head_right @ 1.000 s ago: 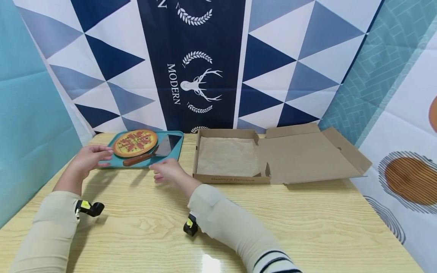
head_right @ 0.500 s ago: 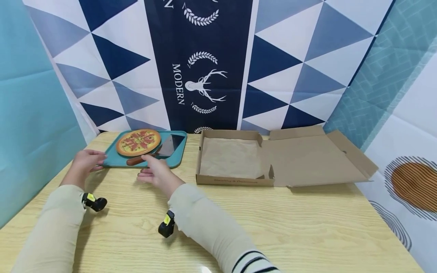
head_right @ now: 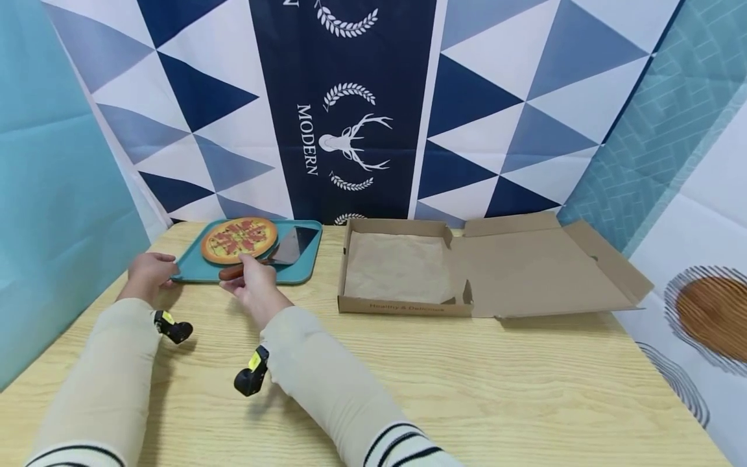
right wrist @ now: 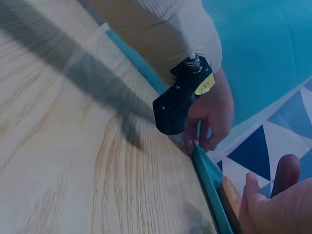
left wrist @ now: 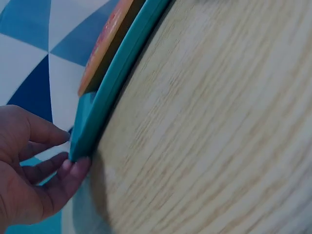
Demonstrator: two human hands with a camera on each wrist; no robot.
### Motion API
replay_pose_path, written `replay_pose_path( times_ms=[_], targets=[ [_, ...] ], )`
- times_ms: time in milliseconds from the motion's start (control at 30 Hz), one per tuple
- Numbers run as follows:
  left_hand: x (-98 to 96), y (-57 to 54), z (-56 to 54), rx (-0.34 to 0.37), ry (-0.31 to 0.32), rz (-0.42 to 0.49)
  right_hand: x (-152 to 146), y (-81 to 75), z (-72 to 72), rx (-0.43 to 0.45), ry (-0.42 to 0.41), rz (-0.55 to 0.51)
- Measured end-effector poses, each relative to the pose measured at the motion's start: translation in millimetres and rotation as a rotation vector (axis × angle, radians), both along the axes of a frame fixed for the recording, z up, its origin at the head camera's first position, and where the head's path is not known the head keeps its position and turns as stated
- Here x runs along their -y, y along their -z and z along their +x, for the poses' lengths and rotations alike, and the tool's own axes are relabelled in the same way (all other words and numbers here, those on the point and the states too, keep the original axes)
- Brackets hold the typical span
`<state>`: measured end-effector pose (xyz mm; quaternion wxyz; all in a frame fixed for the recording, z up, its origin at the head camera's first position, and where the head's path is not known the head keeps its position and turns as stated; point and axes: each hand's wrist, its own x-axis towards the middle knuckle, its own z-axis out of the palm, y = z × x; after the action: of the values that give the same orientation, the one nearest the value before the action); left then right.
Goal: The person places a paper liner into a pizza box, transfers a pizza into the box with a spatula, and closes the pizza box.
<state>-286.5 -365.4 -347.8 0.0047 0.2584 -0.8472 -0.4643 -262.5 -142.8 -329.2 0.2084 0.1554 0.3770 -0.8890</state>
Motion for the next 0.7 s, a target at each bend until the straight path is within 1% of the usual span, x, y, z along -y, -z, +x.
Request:
replay_pose_path(
  times_ms=[167, 267, 333, 367, 433, 567, 700],
  targets=[
    [2.9, 9.8, 0.6, 0.012, -0.060, 0.127, 3, 0.4, -5.6, 0.041, 0.019, -0.027],
    [4.5, 13.3, 0.4, -0.006, -0.081, 0.171, -1, -0.3, -10.8, 0.063, -0.003, -0.052],
    [4.8, 14.4, -0.1, -0.013, -0.089, 0.193, -5, -1.2, -15.6, 0.080, -0.039, -0.032],
    [4.9, 15.1, -0.6, -0.015, -0.094, 0.204, -8, -1.7, -18.3, 0.087, -0.066, -0.010],
    [4.3, 15.3, -0.8, -0.013, -0.101, 0.216, -14, -2.4, -24.3, 0.094, -0.127, 0.073],
    [3.6, 14.4, -2.0, -0.017, -0.106, 0.202, -25, -4.5, -37.6, 0.095, -0.239, 0.248],
    [2.1, 12.1, -2.3, -0.024, -0.101, 0.174, -38, -6.4, -49.2, 0.042, -0.318, 0.422]
  ],
)
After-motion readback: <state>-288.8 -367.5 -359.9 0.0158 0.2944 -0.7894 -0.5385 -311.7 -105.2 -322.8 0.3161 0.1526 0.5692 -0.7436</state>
